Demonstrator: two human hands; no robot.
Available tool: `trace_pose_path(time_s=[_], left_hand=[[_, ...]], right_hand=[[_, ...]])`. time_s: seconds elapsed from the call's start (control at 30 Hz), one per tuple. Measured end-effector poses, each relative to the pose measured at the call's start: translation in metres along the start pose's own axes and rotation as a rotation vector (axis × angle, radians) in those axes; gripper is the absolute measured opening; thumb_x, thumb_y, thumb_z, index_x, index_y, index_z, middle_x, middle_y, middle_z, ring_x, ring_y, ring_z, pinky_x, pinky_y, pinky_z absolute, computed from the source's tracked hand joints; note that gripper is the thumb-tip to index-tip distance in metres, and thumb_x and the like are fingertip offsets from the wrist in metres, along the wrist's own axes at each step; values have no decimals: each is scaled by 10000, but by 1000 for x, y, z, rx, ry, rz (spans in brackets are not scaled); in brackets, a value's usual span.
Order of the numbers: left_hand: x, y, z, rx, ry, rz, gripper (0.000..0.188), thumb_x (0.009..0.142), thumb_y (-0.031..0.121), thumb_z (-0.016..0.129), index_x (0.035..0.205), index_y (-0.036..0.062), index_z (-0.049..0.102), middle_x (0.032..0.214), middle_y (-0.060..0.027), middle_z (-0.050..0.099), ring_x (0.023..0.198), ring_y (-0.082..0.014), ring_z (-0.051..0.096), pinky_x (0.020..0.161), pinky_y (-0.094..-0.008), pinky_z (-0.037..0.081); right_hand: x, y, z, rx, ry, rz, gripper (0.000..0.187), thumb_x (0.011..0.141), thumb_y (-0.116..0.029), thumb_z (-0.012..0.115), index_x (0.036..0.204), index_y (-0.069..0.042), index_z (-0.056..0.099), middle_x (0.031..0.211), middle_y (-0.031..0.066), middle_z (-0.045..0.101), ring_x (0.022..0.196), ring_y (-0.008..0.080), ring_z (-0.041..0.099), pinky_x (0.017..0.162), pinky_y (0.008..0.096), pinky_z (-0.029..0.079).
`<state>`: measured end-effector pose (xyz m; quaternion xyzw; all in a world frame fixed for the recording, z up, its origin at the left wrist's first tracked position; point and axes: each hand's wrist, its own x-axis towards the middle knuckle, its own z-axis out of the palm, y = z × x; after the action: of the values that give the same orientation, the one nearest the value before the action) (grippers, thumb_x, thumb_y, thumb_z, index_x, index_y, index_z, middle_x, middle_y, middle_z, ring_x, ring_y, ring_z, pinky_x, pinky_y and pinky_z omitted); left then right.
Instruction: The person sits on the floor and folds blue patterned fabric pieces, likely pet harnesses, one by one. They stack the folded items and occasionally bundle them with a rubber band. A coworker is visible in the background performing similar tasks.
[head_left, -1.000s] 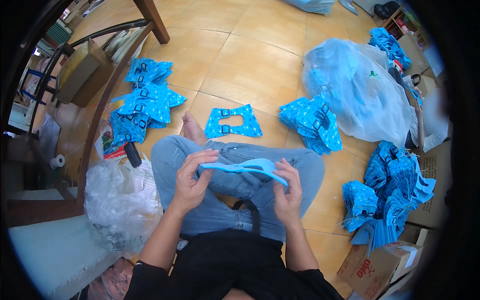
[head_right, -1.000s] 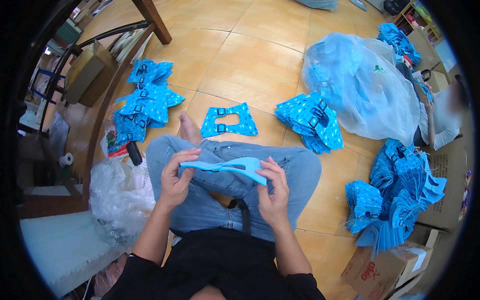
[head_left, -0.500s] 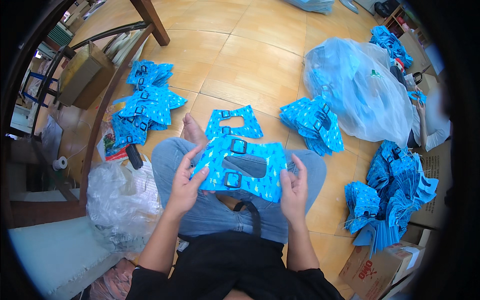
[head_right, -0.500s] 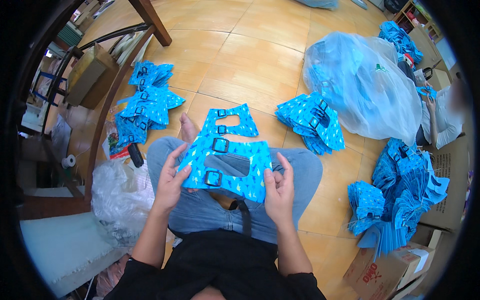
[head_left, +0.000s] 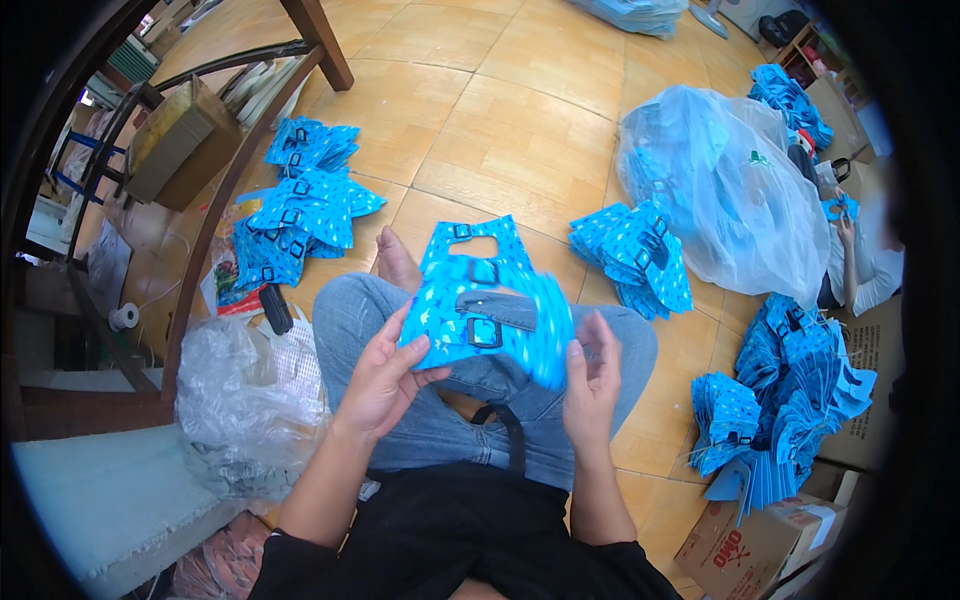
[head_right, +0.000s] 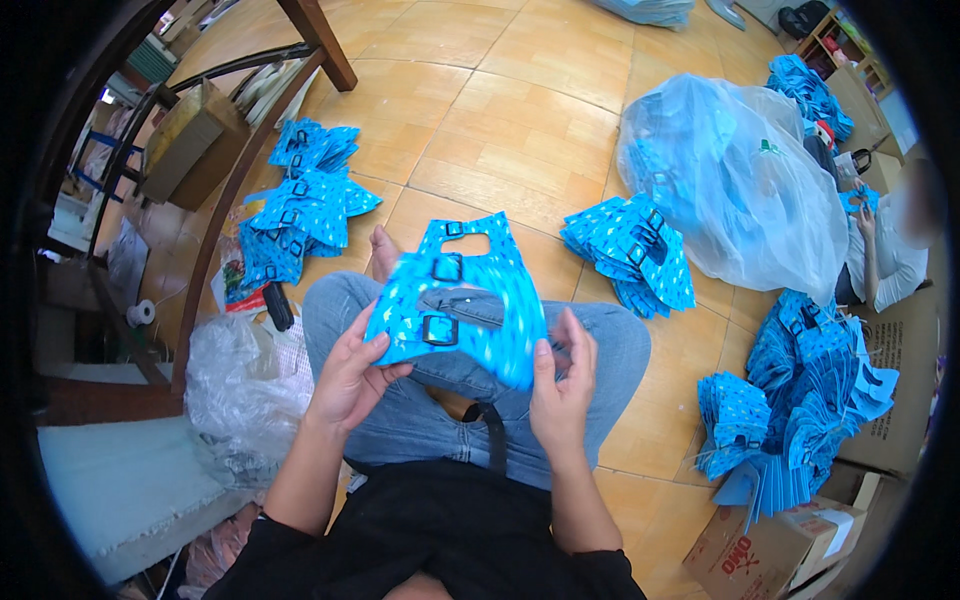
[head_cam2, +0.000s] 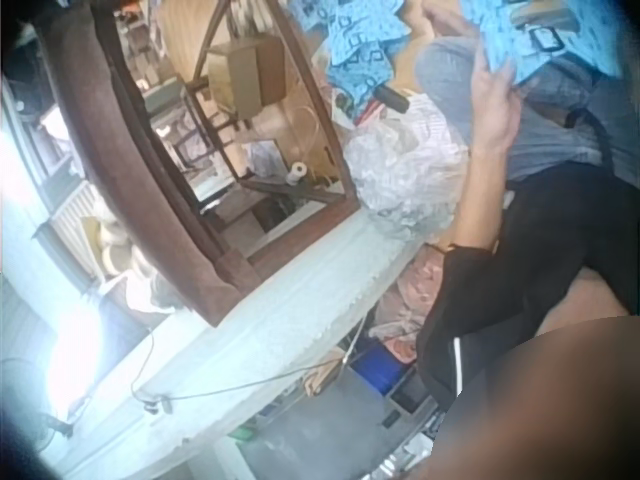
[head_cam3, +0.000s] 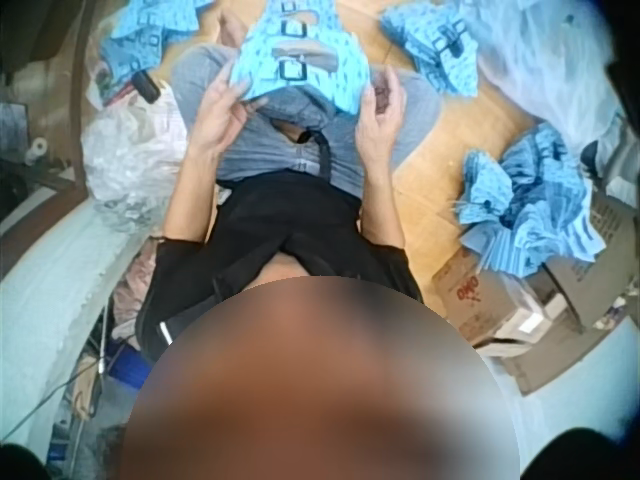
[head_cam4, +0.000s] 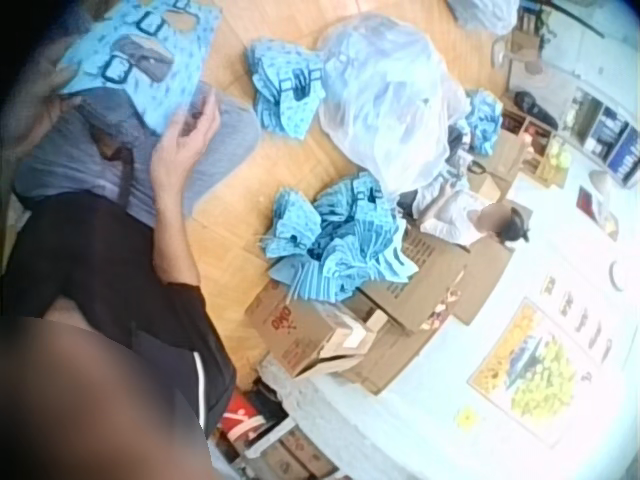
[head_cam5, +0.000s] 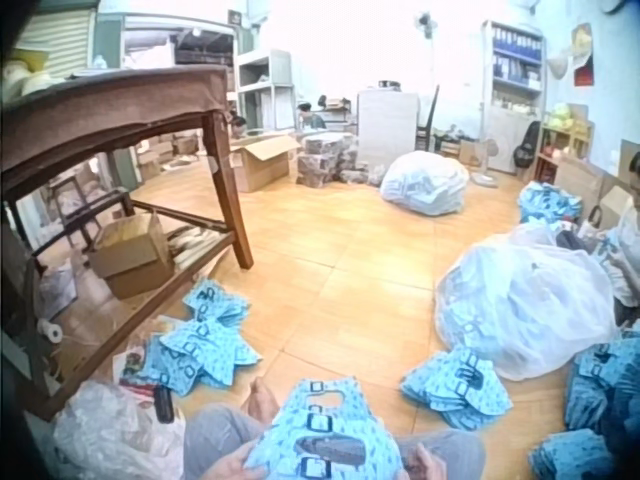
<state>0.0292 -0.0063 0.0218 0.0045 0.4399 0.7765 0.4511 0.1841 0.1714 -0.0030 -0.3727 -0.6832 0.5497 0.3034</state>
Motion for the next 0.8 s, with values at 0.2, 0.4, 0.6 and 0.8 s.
trace_pose_path(time_s=[0.2,0.4,0.6,0.8], left_hand=[[-8,-15,6,223,-104,29,435,922,36,609,1335,14,473,1189,-77,635,1044,-150,631,856,-312,542],[-24,-26,20,277,-243,95,546,944,10,558,1454,11,361,1275,-92,580,1096,-169,614,904,-306,505],[-23,-25,24,252,-358,-88,559,986,34,503,1496,15,275,1331,-104,545,1159,-204,598,909,-328,520],[-21,-28,29,248,-376,-87,549,997,47,497,1495,11,270,1355,-114,527,1191,-214,584,929,-338,518]], right_hand=[[-10,-21,8,-278,-124,-544,565,814,-166,754,1312,3,548,1330,220,534,1232,374,520,1010,440,429],[-18,-26,28,-154,-316,-427,426,872,-140,686,1256,19,590,1250,224,608,1131,340,620,929,398,494],[-18,-29,17,204,-429,124,339,1040,-256,474,1169,16,631,1026,75,685,898,106,634,772,275,513],[-13,-26,13,279,-430,78,353,1049,-265,458,1183,19,620,983,48,688,890,81,620,793,252,497]])
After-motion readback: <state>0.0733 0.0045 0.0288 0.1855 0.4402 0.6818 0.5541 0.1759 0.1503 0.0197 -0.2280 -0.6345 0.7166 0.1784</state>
